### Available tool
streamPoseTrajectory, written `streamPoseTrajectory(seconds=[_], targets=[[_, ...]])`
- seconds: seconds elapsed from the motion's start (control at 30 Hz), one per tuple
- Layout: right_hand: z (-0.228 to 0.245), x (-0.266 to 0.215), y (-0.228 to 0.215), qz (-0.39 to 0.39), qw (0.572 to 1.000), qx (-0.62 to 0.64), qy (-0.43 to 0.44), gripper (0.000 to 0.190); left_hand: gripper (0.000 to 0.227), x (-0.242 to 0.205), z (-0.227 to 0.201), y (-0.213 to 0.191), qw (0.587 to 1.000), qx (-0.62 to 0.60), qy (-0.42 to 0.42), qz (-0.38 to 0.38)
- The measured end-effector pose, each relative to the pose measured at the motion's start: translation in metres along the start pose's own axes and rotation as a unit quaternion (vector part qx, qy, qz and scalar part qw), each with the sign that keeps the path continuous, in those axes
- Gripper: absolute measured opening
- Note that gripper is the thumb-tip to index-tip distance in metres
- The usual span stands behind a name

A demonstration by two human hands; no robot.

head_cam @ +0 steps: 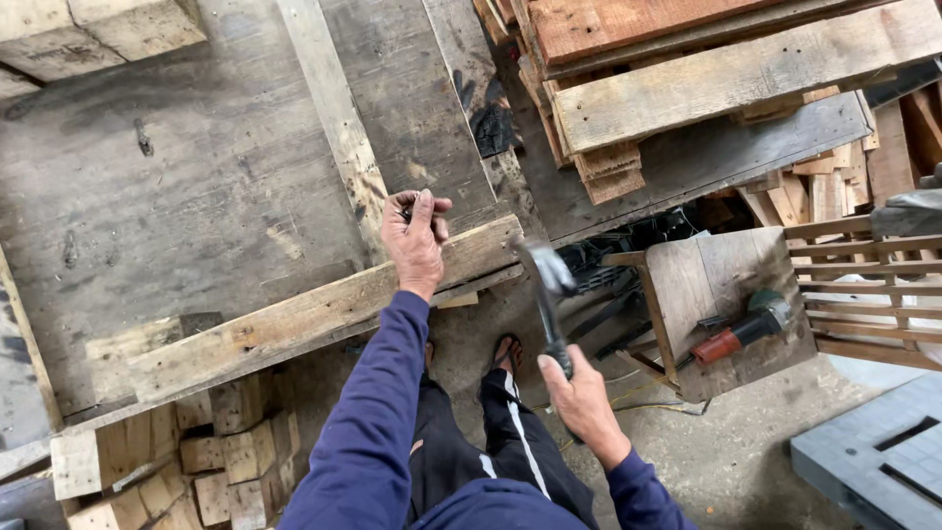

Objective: The person hammers nails into wooden planks and blocks on a workbench. They repeatedly pick up nails, position them on the wood, and strike them with a hammer. The person also moves wooden blocks around the workbench during the process.

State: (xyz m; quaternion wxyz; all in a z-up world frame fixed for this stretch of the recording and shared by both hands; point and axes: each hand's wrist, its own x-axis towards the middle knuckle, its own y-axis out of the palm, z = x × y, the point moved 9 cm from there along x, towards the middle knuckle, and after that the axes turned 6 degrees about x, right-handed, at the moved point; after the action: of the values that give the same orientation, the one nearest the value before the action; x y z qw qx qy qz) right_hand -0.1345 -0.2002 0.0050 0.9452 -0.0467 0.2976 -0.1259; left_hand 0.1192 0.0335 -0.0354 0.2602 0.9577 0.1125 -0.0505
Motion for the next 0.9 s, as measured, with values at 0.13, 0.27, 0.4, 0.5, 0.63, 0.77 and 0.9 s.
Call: streamPoseTrajectory(seconds=[0.13, 0.27, 0.4, 0.5, 0.63, 0.77, 0.9], targets=[[0.016, -0.017, 0.0, 0.015, 0.995, 0.088, 0.034, 0.023, 0.018, -0.01, -0.007, 0.004, 0.993, 0.108, 0.045, 0.007], [0.103, -0.065, -0.033, 0.001, 0.941, 0.196, -0.277, 0.027, 0.018, -0.013, -0.003, 0.009, 0.986, 0.148, 0.08, 0.002], [0.111, -0.054, -0.019, -0.005, 0.924, 0.119, -0.363, 0.033, 0.019, -0.017, 0.002, 0.009, 0.981, 0.172, 0.093, 0.005], [0.043, -0.018, -0.011, -0.027, 0.99, -0.093, -0.103, 0.026, 0.018, -0.018, 0.005, 0.009, 0.973, 0.215, 0.084, 0.005], [0.022, 0.002, 0.003, -0.004, 1.0, 0.006, 0.011, 0.023, 0.02, -0.006, -0.006, 0.015, 0.974, 0.216, 0.058, 0.025], [0.023, -0.019, 0.0, 0.024, 0.997, 0.021, -0.074, 0.023, 0.017, -0.003, 0.002, -0.004, 0.998, -0.027, -0.062, -0.009], [-0.008, 0.003, 0.021, 0.03, 0.999, 0.042, 0.018, 0.027, 0.018, -0.009, -0.008, 0.001, 0.949, -0.254, -0.184, 0.015]])
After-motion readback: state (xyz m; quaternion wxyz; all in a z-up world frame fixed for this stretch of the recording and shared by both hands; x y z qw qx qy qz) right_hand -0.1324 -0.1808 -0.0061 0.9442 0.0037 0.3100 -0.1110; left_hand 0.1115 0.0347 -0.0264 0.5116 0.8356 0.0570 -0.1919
